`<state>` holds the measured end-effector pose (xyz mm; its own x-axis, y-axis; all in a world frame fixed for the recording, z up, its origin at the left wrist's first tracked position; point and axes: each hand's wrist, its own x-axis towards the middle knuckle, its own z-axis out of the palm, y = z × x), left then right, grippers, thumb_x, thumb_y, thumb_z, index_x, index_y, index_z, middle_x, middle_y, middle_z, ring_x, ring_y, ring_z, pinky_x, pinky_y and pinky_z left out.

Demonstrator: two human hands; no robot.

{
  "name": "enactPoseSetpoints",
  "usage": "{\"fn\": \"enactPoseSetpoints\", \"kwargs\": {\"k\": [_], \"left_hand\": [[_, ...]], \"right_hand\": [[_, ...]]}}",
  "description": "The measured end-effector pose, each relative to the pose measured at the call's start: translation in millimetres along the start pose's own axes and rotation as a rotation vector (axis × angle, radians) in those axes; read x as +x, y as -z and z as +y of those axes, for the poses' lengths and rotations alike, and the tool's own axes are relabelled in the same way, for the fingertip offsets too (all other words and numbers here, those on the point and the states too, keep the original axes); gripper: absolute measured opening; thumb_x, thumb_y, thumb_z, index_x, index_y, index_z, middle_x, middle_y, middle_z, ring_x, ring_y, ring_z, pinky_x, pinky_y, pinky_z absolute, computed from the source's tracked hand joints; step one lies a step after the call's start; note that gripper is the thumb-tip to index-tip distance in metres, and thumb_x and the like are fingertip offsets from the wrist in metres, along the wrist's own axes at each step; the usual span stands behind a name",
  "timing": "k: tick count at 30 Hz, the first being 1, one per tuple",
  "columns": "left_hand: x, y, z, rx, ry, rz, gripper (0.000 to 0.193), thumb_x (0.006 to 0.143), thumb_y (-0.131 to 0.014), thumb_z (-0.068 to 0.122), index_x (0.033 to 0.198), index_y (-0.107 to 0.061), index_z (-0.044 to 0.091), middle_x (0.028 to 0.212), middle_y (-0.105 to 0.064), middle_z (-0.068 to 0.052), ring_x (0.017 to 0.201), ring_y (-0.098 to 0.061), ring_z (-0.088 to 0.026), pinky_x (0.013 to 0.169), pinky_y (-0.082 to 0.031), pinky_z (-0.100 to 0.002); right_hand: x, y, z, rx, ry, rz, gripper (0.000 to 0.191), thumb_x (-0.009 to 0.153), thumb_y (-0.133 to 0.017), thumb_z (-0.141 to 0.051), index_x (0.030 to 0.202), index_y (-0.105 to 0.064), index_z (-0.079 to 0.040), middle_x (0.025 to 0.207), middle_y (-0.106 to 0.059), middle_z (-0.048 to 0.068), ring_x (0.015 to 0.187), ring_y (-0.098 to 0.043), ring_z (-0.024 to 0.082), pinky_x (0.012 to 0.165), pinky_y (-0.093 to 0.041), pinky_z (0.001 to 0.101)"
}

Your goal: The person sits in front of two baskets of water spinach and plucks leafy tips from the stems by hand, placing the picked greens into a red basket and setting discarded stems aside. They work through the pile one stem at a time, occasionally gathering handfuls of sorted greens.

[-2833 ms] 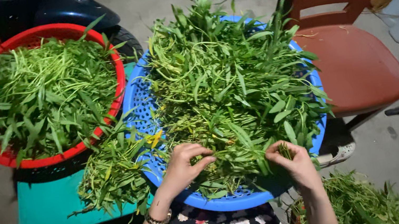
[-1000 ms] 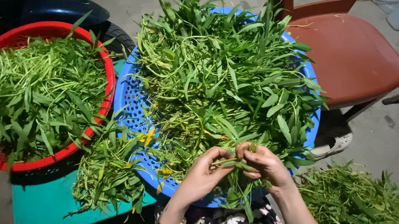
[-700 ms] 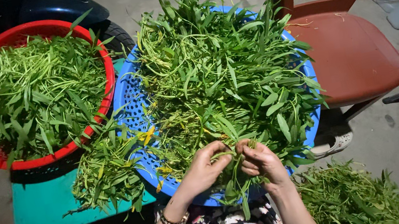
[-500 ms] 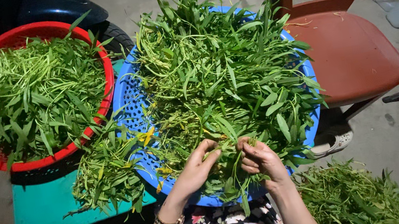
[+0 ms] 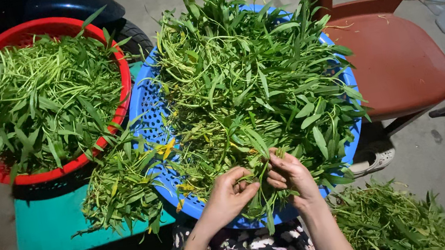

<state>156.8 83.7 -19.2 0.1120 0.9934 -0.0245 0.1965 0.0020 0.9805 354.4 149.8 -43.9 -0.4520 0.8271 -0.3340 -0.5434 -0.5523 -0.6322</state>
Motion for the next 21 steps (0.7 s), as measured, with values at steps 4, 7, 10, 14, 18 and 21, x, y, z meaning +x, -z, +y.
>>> {"fn": "enactPoseSetpoints", "kwargs": {"k": [4, 7, 10, 14, 18, 21], "left_hand": [[6, -2, -16, -0.143, 0.005, 0.114, 0.011, 0.091, -0.069, 0.010, 0.098, -0.066, 0.001, 0.074, -0.053, 0.006, 0.060, -0.044, -0.001, 0.051, -0.035, -0.023], [9, 2, -27, -0.308, 0.063, 0.172, 0.010, 0.096, -0.065, 0.010, 0.101, -0.068, 0.002, 0.079, -0.060, 0.005, 0.065, -0.048, -0.002, 0.056, -0.039, -0.021], [12, 4, -30, -0.350, 0.031, 0.158, 0.015, 0.098, -0.065, 0.013, 0.107, -0.067, 0.002, 0.090, -0.067, 0.005, 0.076, -0.056, -0.001, 0.063, -0.047, -0.020], [17, -2, -27, -0.376, 0.056, 0.028, 0.023, 0.099, -0.066, 0.017, 0.113, -0.069, 0.000, 0.097, -0.070, 0.003, 0.084, -0.059, -0.001, 0.070, -0.051, -0.021], [19, -1, -28, -0.234, -0.006, -0.022, 0.022, 0.100, -0.068, 0.015, 0.114, -0.072, -0.002, 0.099, -0.073, 0.001, 0.088, -0.061, -0.003, 0.075, -0.053, -0.022], [19, -1, -35, -0.182, 0.005, -0.016, 0.021, 0.096, -0.071, 0.011, 0.112, -0.070, -0.003, 0.099, -0.072, 0.001, 0.086, -0.060, -0.003, 0.073, -0.052, -0.023]], "right_hand": [[2, 7, 5, 0.046, -0.002, 0.010, 0.018, 0.097, -0.060, -0.016, 0.112, -0.055, -0.006, 0.078, -0.052, -0.001, 0.049, -0.036, 0.004, 0.043, -0.028, 0.0208], [-2, 16, 7, 0.115, 0.113, -0.132, 0.019, 0.101, -0.059, -0.014, 0.114, -0.056, -0.002, 0.077, -0.048, -0.003, 0.052, -0.036, 0.005, 0.047, -0.030, 0.0227], [-4, 21, 6, 0.085, 0.079, -0.308, 0.017, 0.110, -0.059, -0.015, 0.108, -0.056, 0.002, 0.078, -0.048, -0.003, 0.052, -0.034, 0.005, 0.048, -0.029, 0.0236], [2, 19, 12, -0.062, -0.021, -0.112, 0.015, 0.096, -0.060, -0.014, 0.104, -0.059, -0.002, 0.079, -0.055, -0.001, 0.047, -0.031, 0.005, 0.043, -0.025, 0.0223], [4, 17, 15, -0.047, -0.017, -0.156, 0.016, 0.101, -0.063, -0.014, 0.107, -0.061, 0.001, 0.072, -0.048, -0.004, 0.049, -0.032, 0.005, 0.045, -0.027, 0.0225], [4, 17, 16, -0.060, -0.035, -0.116, 0.016, 0.098, -0.062, -0.014, 0.107, -0.061, -0.001, 0.075, -0.051, -0.003, 0.048, -0.033, 0.004, 0.044, -0.027, 0.0222]]}}
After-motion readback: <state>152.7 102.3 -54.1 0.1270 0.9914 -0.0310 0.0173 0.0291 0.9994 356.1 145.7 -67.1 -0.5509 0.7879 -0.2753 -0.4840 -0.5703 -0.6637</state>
